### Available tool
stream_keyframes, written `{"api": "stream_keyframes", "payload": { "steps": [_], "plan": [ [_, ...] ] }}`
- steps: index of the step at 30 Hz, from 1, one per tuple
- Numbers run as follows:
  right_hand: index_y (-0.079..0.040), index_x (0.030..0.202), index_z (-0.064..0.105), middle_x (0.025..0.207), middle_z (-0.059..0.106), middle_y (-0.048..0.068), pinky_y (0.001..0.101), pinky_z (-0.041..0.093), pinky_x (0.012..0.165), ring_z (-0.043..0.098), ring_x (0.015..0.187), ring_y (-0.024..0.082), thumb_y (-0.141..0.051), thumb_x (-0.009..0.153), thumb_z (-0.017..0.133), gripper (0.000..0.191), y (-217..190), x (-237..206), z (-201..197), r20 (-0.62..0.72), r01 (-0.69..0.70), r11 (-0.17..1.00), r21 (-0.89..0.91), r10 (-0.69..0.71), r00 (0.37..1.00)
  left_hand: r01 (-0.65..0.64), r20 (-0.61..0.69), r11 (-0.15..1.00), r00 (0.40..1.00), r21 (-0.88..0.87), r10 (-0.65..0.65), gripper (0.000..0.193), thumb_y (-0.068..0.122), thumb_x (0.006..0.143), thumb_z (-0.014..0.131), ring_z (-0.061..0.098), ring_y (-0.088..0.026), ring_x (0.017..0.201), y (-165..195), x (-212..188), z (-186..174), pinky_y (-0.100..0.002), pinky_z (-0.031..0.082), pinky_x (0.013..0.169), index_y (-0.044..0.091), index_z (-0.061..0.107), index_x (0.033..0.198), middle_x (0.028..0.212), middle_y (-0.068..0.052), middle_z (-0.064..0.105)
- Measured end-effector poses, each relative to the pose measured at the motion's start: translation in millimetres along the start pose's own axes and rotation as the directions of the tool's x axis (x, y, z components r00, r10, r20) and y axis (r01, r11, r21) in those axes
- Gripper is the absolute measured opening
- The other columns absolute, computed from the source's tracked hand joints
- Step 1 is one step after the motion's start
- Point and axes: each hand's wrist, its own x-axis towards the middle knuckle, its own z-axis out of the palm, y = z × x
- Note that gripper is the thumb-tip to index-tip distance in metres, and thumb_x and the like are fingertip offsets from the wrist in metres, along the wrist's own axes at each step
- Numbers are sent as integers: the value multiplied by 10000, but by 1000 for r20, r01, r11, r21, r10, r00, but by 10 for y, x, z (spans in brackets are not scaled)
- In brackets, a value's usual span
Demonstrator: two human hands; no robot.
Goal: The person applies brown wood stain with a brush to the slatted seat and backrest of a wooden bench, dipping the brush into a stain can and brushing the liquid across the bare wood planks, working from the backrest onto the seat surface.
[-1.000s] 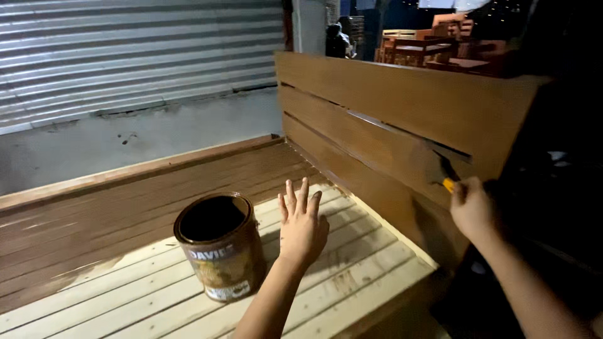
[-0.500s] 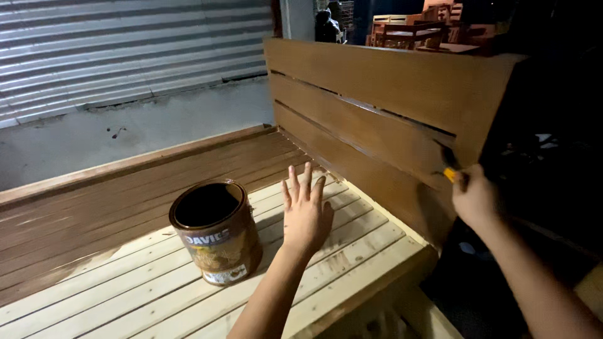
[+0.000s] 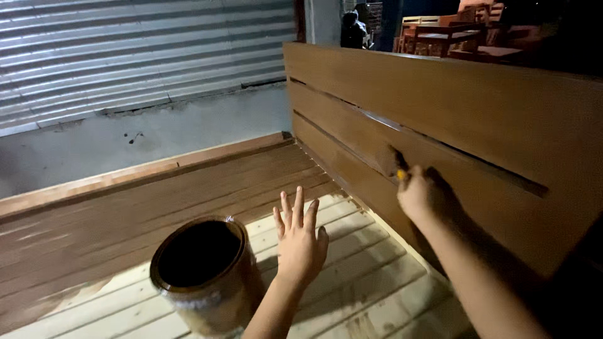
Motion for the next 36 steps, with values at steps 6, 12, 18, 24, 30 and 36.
{"api": "stream_keyframes", "payload": {
  "steps": [6, 12, 18, 24, 30, 36],
  "plan": [
    [-17, 976, 648, 923, 681, 248, 504, 566, 751, 696, 839, 392, -292, 949, 634, 276, -558, 394, 519, 14, -33, 999, 26, 33, 999, 23, 8, 999, 1000, 29, -23, 627, 216, 863, 653, 36, -492, 1508, -215, 130, 172, -641, 56, 1176, 45, 475, 1440, 1646, -219, 150],
    [8, 1056, 604, 934, 661, 293, 529, 542, 774, 666, 868, 426, -265, 942, 662, 301, -780, 662, 1165, -22, -31, 998, 45, 32, 999, 5, -12, 998, 1000, 63, -4, 609, 213, 865, 644, 40, -485, 1511, -329, 149, 163, -642, 51, 1180, 31, 486, 1424, 1641, -230, 149],
    [26, 1186, 562, 922, 678, 257, 488, 575, 744, 694, 829, 369, -186, 987, 576, 290, -600, 499, 1080, 62, -72, 976, 205, 61, 996, 38, 16, 998, 999, 54, -39, 583, 207, 874, 638, 33, -473, 1521, -242, 104, -15, -625, 43, 1189, 39, 495, 1413, 1651, -221, 140],
    [-11, 1125, 577, 845, 662, 220, 406, 560, 529, 680, 637, 304, -242, 986, 591, 269, 66, -169, 434, 72, -61, 996, 61, 57, 996, -23, -29, 999, 999, -35, 22, 635, 212, 849, 650, 44, -494, 1517, 59, -110, -190, -640, 51, 1191, 28, 487, 1434, 1640, -231, 162],
    [-53, 1287, 533, 812, 721, 203, 457, 600, 584, 743, 685, 364, -259, 1038, 537, 324, 821, -977, -192, 208, -306, 930, 203, 265, 942, -56, 34, 998, 998, -17, 56, 703, 172, 791, 659, 38, -499, 1531, 349, -502, -371, -637, 62, 1203, 36, 475, 1456, 1664, -234, 150],
    [-51, 1258, 553, 860, 723, 252, 526, 573, 660, 715, 781, 456, -269, 1063, 574, 293, 1350, -1775, -842, 125, -340, 935, 97, 328, 937, -29, 69, 999, 997, -20, 30, 680, 236, 815, 643, 38, -467, 1547, 391, -988, -507, -623, 65, 1221, 62, 480, 1452, 1675, -201, 159]
  ]
}}
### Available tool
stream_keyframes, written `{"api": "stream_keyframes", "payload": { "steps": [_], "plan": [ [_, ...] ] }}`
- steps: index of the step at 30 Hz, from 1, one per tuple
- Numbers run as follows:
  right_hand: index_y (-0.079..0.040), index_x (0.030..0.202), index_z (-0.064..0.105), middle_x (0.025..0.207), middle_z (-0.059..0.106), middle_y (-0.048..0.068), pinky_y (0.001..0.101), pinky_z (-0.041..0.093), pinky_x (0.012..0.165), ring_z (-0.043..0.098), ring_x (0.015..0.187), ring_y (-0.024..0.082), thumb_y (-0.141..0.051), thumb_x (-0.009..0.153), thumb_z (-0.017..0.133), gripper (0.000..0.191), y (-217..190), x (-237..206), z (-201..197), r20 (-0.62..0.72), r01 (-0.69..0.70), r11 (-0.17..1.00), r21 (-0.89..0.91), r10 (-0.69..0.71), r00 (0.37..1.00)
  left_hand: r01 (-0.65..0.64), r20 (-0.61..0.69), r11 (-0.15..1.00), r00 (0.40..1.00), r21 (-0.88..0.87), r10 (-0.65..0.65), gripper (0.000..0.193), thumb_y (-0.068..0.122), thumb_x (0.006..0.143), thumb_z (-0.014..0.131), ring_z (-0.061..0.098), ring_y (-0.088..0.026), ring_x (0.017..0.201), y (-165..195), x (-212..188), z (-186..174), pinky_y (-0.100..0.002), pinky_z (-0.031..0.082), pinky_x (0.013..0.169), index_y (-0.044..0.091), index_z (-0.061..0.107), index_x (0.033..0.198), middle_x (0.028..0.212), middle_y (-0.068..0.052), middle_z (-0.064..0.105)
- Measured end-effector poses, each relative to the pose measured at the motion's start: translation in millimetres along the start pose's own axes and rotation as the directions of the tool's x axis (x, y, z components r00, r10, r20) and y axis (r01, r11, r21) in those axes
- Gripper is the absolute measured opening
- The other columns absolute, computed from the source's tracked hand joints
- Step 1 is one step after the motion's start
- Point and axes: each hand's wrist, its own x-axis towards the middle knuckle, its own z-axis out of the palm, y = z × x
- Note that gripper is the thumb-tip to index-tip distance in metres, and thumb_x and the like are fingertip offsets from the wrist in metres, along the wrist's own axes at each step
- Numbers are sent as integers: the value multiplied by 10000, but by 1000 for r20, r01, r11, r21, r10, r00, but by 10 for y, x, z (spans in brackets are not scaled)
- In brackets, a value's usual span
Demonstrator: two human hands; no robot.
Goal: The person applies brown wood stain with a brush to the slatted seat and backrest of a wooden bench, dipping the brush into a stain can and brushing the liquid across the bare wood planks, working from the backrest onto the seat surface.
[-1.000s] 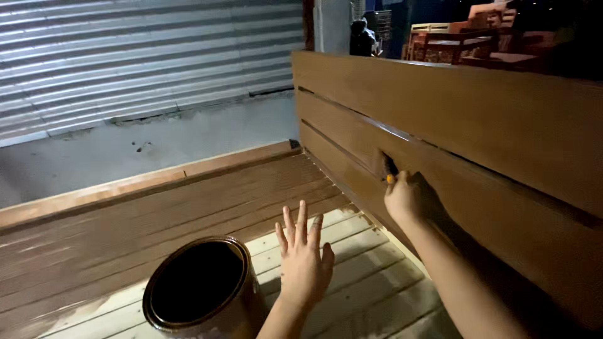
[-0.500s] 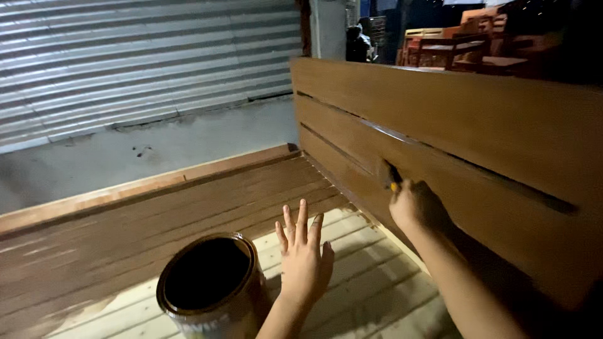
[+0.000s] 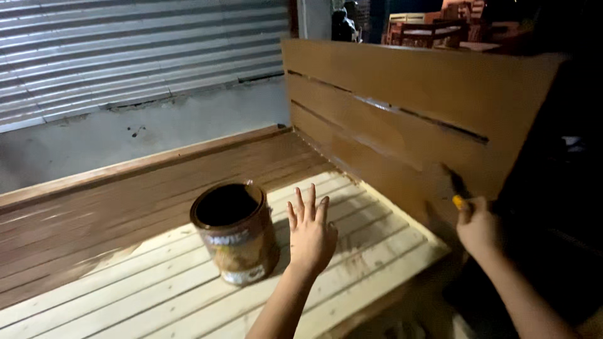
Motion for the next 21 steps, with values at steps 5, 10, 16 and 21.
{"api": "stream_keyframes", "payload": {
  "steps": [5, 10, 16, 21],
  "plan": [
    [-22, 1226, 572, 909, 710, 241, 475, 573, 718, 709, 886, 414, -248, 1112, 597, 254, 370, -531, -236, -228, 244, 959, 143, -208, 951, -8, -11, 998, 1000, 59, 9, 657, 261, 849, 633, 40, -471, 1533, -104, -385, -81, -625, 49, 1217, 57, 479, 1455, 1664, -208, 165],
    [-20, 1206, 586, 907, 661, 162, 428, 504, 575, 620, 691, 258, -284, 1077, 590, 294, 280, -905, -186, 61, -117, 813, 571, 100, 993, 194, 8, 976, 981, 97, -196, 683, 253, 829, 635, 37, -442, 1548, -335, -618, -105, -603, 46, 1230, 88, 459, 1468, 1678, -190, 132],
    [-29, 1259, 589, 905, 634, 122, 379, 460, 537, 554, 646, 199, -272, 1035, 593, 331, -261, -1267, 187, 400, -426, 408, 808, 151, 904, 474, -291, 875, 855, 98, -430, 761, 270, 808, 703, 72, -506, 1513, -830, -698, -186, -626, 90, 1204, 182, 437, 1516, 1643, -297, 96],
    [-54, 1217, 629, 891, 647, 101, 364, 480, 616, 554, 686, 179, -298, 1056, 572, 298, -531, -1460, 634, 604, -599, 92, 796, -35, 796, 745, -203, 666, 646, -44, -736, 777, 332, 794, 816, 276, -455, 1469, -1139, -662, -302, -593, 315, 1144, 317, 456, 1482, 1641, -244, 190]
  ]
}}
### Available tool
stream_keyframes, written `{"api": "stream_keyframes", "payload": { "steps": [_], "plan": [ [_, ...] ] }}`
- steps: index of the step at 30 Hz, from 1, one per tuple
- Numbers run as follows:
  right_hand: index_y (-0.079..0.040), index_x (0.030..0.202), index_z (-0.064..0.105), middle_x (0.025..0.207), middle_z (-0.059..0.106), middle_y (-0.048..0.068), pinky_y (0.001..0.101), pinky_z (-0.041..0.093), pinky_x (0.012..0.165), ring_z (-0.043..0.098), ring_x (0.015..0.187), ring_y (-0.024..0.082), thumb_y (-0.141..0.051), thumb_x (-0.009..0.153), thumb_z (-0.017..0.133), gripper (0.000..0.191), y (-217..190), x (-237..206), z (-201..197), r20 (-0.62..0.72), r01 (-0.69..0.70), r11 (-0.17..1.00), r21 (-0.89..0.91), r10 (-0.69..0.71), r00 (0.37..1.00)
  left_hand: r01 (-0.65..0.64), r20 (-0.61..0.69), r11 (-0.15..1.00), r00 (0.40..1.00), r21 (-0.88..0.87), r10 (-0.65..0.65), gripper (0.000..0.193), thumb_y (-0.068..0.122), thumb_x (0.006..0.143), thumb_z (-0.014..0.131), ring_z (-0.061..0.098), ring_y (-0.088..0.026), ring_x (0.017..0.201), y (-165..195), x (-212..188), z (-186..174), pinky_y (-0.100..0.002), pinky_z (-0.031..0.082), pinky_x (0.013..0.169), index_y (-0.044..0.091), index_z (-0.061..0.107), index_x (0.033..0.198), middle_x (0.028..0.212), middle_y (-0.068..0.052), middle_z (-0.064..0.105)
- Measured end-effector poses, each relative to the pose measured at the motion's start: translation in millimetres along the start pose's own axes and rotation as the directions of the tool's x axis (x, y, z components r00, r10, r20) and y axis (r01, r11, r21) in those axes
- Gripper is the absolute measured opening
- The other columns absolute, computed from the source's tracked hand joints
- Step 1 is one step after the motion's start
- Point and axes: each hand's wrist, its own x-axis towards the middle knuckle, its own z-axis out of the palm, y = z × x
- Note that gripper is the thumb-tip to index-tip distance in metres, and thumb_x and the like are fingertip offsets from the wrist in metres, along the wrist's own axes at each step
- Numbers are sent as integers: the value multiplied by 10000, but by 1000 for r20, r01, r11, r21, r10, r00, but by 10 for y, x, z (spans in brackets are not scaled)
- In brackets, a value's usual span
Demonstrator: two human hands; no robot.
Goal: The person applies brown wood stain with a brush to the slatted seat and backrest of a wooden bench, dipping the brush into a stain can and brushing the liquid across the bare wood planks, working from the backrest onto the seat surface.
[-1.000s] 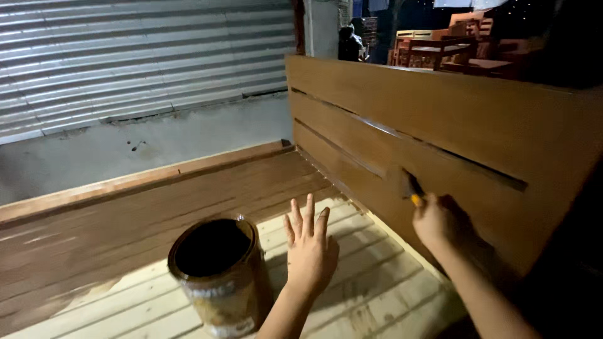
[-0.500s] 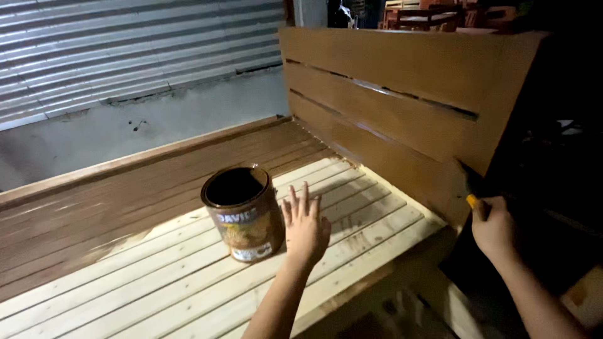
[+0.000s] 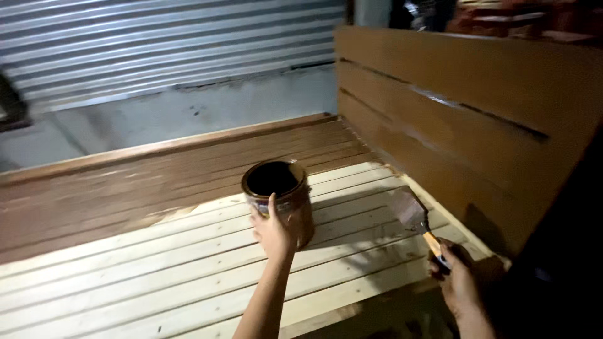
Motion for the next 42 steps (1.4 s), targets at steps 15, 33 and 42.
{"api": "stream_keyframes", "payload": {
  "steps": [15, 33, 42],
  "plan": [
    [-98, 1230, 620, 1070, 655, 86, 428, 543, 787, 648, 948, 251, -223, 989, 607, 271, 481, 8, 1278, 161, -168, 976, 139, 145, 976, -117, -127, 965, 988, -236, 88, 533, 71, 768, 824, 623, -393, 1095, -318, 471, 63, -443, 536, 904, 138, 605, 1249, 1303, -226, 549],
    [-38, 1068, 699, 880, 686, 44, 329, 437, 634, 577, 750, 164, -127, 1020, 571, 163, 1080, -889, 3356, 117, 299, 921, -248, -278, 953, -253, 115, 905, 945, -342, 307, 578, 51, 700, 862, 625, -386, 1103, -1308, 334, -1148, -442, 535, 923, 150, 630, 1221, 1215, -201, 637],
    [-39, 1244, 641, 1158, 706, 92, 376, 499, 935, 640, 1065, 236, -137, 985, 604, 280, 1936, -1564, 4255, 102, 371, 916, -152, -359, 928, -341, 60, 884, 924, -321, 378, 604, 54, 695, 882, 597, -390, 1168, -2513, 630, -1957, -431, 504, 982, 85, 620, 1239, 1273, -208, 624]
  ]
}}
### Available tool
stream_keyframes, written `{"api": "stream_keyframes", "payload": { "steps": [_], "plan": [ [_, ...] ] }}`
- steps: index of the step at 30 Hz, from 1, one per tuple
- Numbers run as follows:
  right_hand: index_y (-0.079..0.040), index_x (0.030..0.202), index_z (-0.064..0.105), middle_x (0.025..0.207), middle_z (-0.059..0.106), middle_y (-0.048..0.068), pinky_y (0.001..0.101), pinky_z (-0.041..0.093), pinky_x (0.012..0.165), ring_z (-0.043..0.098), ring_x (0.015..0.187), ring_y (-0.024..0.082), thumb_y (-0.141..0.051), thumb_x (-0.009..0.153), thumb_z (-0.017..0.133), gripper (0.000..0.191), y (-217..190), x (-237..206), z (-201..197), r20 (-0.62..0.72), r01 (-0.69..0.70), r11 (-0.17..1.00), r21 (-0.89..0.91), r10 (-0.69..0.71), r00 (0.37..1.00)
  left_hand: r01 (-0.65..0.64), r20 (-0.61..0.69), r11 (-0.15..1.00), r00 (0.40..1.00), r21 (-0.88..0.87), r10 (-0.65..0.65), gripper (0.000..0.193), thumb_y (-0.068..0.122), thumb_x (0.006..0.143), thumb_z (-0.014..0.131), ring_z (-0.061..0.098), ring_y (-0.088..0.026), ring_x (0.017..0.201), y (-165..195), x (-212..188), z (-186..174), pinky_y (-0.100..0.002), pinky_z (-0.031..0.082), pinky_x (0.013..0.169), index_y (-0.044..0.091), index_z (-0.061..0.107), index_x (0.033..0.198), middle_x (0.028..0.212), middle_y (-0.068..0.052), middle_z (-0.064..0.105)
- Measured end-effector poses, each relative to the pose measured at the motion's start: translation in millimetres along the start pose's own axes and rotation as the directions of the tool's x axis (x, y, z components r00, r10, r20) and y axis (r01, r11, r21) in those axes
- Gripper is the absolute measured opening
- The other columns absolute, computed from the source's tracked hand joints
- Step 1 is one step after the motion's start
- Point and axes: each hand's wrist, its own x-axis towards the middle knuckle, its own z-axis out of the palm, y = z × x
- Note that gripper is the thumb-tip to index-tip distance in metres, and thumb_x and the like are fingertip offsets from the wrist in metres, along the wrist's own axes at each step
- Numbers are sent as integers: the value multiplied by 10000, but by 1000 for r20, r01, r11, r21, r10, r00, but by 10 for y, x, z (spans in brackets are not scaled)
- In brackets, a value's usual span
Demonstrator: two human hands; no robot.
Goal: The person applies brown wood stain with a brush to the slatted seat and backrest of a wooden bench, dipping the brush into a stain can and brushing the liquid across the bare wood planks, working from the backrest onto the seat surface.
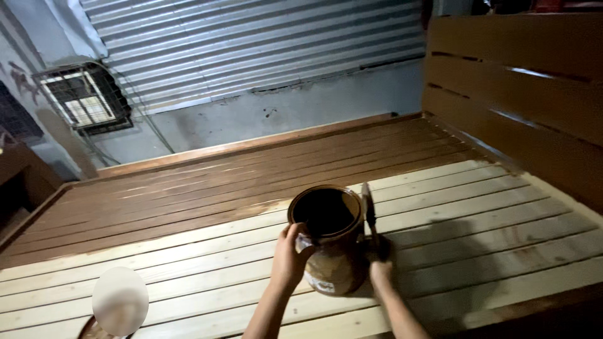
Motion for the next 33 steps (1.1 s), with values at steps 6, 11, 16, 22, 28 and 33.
{"api": "stream_keyframes", "payload": {
  "steps": [6, 11, 16, 22, 28, 33],
  "plan": [
    [-21, 1200, 611, 1113, 689, 105, 391, 484, 950, 630, 1038, 268, -146, 965, 612, 267, 107, -547, 703, 65, 156, 986, -55, -152, 986, -46, -57, 998, 997, -36, 44, 543, 54, 704, 871, 643, -317, 1113, -541, -159, -760, -389, 518, 972, 72, 618, 1184, 1170, -139, 683],
    [-20, 1221, 623, 1118, 695, 108, 389, 480, 947, 625, 1037, 269, -151, 960, 582, 295, 6, -977, 1157, 136, -206, 976, -77, 215, 967, 292, -75, 942, 949, -164, -307, 519, 88, 831, 770, 559, -236, 1341, -926, -293, -1173, -392, 481, 1018, 90, 573, 1311, 1412, -89, 628],
    [-23, 1263, 630, 1167, 670, 93, 373, 459, 936, 593, 1044, 238, -218, 956, 612, 364, 106, -1206, 1469, 191, -264, 963, 48, 251, 949, 263, -106, 872, 937, -413, -333, 806, 138, 906, 671, 400, -242, 1462, -1219, -346, -1292, -349, 434, 1095, 143, 232, 1582, 1622, -98, 373],
    [-73, 1392, 494, 1308, 588, 40, 366, 438, 1006, 563, 1165, 183, -259, 920, 627, 525, 247, -1008, 1258, 169, -296, 955, 28, 288, 943, 374, -45, 785, 891, -494, -452, 886, 167, 875, 677, 420, -276, 1445, -1328, -370, -1141, -382, 390, 1113, 160, 199, 1622, 1662, -92, 345],
    [-140, 1129, 720, 870, 689, 4, 265, 449, 712, 590, 790, 97, -436, 971, 689, 337, -284, -275, 1010, 180, -150, 987, 55, 138, 974, 231, -307, 964, 915, -128, -260, 531, 204, 900, 752, 331, -350, 1504, -1437, -406, -1127, -439, 281, 1194, 76, 611, 1395, 1649, -211, 309],
    [-73, 1043, 649, 886, 735, 75, 340, 566, 684, 690, 733, 153, -340, 1003, 690, 273, -995, 58, 1487, 395, 194, 976, -98, -141, 908, 241, -491, 970, 845, -8, -214, 227, 223, 895, 736, 507, -355, 1356, -1433, -348, -1368, -447, 390, 1140, 92, 784, 1074, 1441, -182, 567]
  ]
}}
